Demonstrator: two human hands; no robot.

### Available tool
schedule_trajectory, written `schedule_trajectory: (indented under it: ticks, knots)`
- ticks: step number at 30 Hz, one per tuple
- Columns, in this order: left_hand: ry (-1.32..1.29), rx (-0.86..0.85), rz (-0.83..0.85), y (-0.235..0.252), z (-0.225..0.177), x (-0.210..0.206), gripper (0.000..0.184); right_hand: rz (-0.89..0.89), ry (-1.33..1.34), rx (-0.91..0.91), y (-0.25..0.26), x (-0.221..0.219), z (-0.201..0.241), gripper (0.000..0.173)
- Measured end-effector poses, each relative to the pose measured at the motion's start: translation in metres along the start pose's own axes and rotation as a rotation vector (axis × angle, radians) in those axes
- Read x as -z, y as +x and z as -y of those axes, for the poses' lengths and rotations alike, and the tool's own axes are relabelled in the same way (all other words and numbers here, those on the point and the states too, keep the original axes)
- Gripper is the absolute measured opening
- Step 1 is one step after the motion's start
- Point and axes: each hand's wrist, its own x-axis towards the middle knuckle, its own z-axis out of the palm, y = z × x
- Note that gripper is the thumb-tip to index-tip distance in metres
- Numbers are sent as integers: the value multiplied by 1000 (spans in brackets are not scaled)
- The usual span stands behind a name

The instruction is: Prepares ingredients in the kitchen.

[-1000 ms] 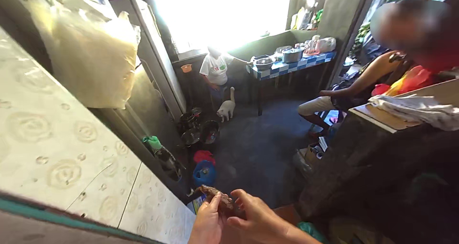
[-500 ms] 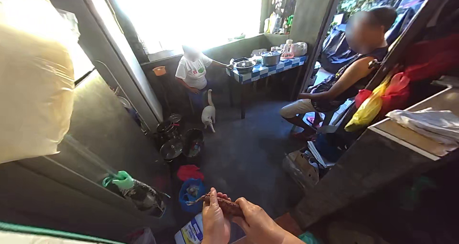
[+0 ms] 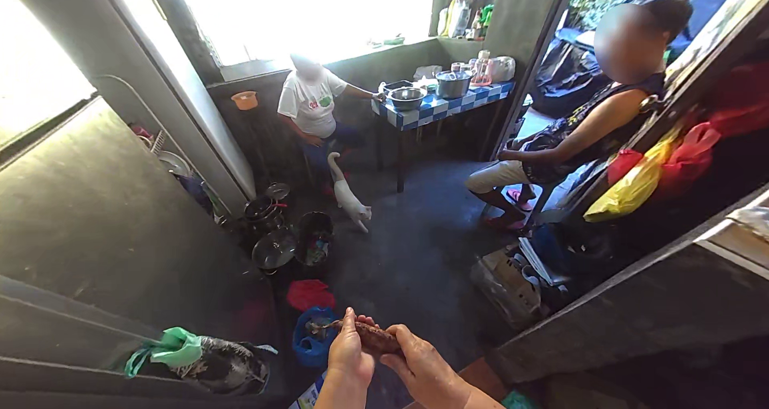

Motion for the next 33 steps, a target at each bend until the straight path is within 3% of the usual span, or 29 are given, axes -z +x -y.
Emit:
schedule_trajectory:
  ticks: [5,10,17,25,33]
  knots:
    - [-22,67,-26,27,-2,-9,29,-102,22,24,16,-8,-20,39]
    - [86,-72,-46,40,18,-22,28,-68,109,-145,22,3,-39,36]
    - [106,-29,0,57,34,-42,24,-42,540,-376,30,18,-66,26]
    - [-47,125,-27,72,44,-76,30,-284,677,-350,34,25,-81,25]
    - [-89,240,-60,79,53,-105,29,-329,839,-273,35,46,-96,24]
